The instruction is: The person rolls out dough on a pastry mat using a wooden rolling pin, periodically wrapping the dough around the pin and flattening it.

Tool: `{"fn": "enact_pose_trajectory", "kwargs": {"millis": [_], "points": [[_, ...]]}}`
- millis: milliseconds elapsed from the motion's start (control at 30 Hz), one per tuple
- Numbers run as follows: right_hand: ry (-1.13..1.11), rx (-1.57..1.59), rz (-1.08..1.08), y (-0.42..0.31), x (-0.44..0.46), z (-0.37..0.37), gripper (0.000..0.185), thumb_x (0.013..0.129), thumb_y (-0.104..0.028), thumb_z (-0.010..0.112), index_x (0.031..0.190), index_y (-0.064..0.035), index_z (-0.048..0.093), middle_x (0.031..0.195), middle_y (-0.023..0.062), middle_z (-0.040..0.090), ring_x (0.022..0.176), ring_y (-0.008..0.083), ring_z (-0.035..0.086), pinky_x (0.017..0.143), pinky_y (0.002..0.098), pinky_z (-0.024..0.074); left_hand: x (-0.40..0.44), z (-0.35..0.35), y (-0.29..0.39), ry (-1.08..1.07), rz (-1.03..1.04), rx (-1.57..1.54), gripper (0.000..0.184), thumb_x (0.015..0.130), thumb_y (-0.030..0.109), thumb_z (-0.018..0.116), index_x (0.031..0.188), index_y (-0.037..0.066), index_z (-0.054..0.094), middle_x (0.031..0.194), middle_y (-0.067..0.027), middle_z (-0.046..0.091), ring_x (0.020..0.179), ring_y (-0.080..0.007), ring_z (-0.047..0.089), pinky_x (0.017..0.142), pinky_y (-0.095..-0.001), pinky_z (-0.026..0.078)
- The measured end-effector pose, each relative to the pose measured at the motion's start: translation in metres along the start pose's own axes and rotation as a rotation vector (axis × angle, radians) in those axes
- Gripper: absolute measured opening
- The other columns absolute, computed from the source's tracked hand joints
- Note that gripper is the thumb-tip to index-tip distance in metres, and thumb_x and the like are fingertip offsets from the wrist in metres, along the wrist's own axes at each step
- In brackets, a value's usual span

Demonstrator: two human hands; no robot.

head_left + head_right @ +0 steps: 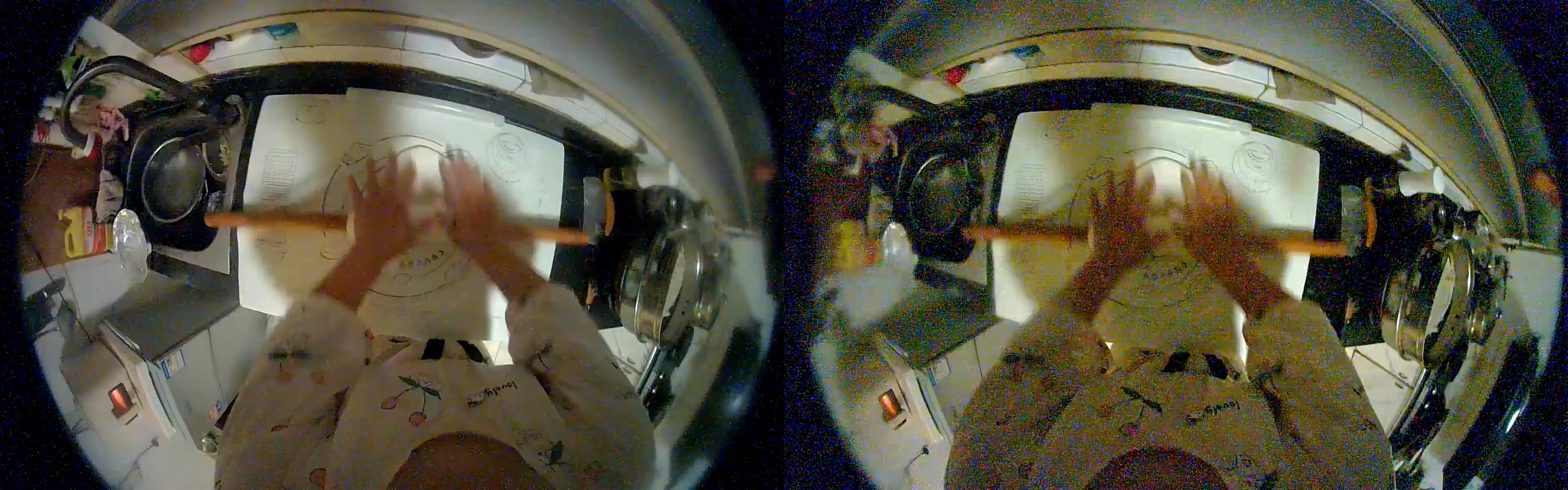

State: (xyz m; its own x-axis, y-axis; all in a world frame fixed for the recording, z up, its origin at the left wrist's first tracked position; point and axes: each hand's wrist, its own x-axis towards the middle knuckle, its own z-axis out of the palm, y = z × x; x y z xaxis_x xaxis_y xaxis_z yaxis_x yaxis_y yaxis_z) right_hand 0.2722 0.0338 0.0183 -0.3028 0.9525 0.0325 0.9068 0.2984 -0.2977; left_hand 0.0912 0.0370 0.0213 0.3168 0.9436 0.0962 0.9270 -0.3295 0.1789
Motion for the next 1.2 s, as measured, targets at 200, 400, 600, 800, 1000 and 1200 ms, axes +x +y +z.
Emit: {"fn": "enact_pose_trajectory", "kwargs": {"millis": [200,400,600,800,1000,1200], "points": [[-0.205,-0.046,-0.105,-0.040,-0.150,0.019,0.067,0.081,-0.025,0.063,0.138,-0.0016,0.036,0.145,0.0185,0.032,0.134,0.0383,0.030,0.108,0.0535,0.0229,-0.169,0.019,0.027,-0.149,0.102,-0.141,0.085,0.072,0.064,0.059,0.140,0.016,0.038,0.148,-0.0157,0.027,0.138,-0.0400,0.019,0.099,-0.0734,0.013],[0.199,0.124,-0.227,0.004,0.008,0.018,0.059,0.075,-0.020,0.071,0.126,-0.0001,0.049,0.130,0.0210,0.048,0.119,0.0386,0.047,0.098,0.0440,0.0418,-0.109,0.007,0.023,0.075,-0.063,-0.248,0.083,0.069,0.056,0.067,0.129,0.002,0.046,0.137,-0.0195,0.039,0.126,-0.0372,0.036,0.106,-0.0585,0.022],[-0.090,0.211,-0.133,0.011,0.067,0.020,0.063,0.068,-0.030,0.079,0.119,0.0000,0.056,0.114,0.0236,0.057,0.104,0.0389,0.056,0.089,0.0419,0.0460,-0.191,0.014,0.032,-0.224,0.076,-0.153,0.054,0.081,0.033,0.058,0.130,0.012,0.048,0.130,-0.0111,0.047,0.120,-0.0301,0.044,0.105,-0.0543,0.027],[-0.178,0.242,-0.181,0.027,0.087,0.008,0.059,0.070,-0.039,0.076,0.114,-0.0018,0.060,0.101,0.0232,0.063,0.091,0.0362,0.062,0.082,0.0401,0.0491,-0.228,0.030,0.006,-0.217,0.047,-0.211,0.044,0.083,0.017,0.049,0.126,0.015,0.052,0.121,-0.0080,0.054,0.111,-0.0271,0.050,0.098,-0.0475,0.035],[-0.013,0.369,0.337,0.097,0.038,0.013,0.063,0.074,-0.036,0.075,0.125,-0.0051,0.053,0.111,0.0216,0.062,0.102,0.0380,0.060,0.090,0.0427,0.0475,-0.234,0.024,-0.017,-0.089,0.075,-0.314,0.040,0.081,0.016,0.050,0.120,0.011,0.056,0.115,-0.0092,0.055,0.102,-0.0273,0.053,0.094,-0.0458,0.037],[-0.091,0.547,0.416,0.047,-0.042,0.036,0.068,0.076,-0.035,0.073,0.132,-0.0057,0.046,0.110,0.0220,0.063,0.098,0.0370,0.061,0.086,0.0438,0.0490,-0.206,0.010,-0.023,0.015,0.234,-0.227,0.040,0.076,0.017,0.058,0.115,0.010,0.059,0.109,-0.0092,0.056,0.098,-0.0259,0.055,0.090,-0.0448,0.040]]}}
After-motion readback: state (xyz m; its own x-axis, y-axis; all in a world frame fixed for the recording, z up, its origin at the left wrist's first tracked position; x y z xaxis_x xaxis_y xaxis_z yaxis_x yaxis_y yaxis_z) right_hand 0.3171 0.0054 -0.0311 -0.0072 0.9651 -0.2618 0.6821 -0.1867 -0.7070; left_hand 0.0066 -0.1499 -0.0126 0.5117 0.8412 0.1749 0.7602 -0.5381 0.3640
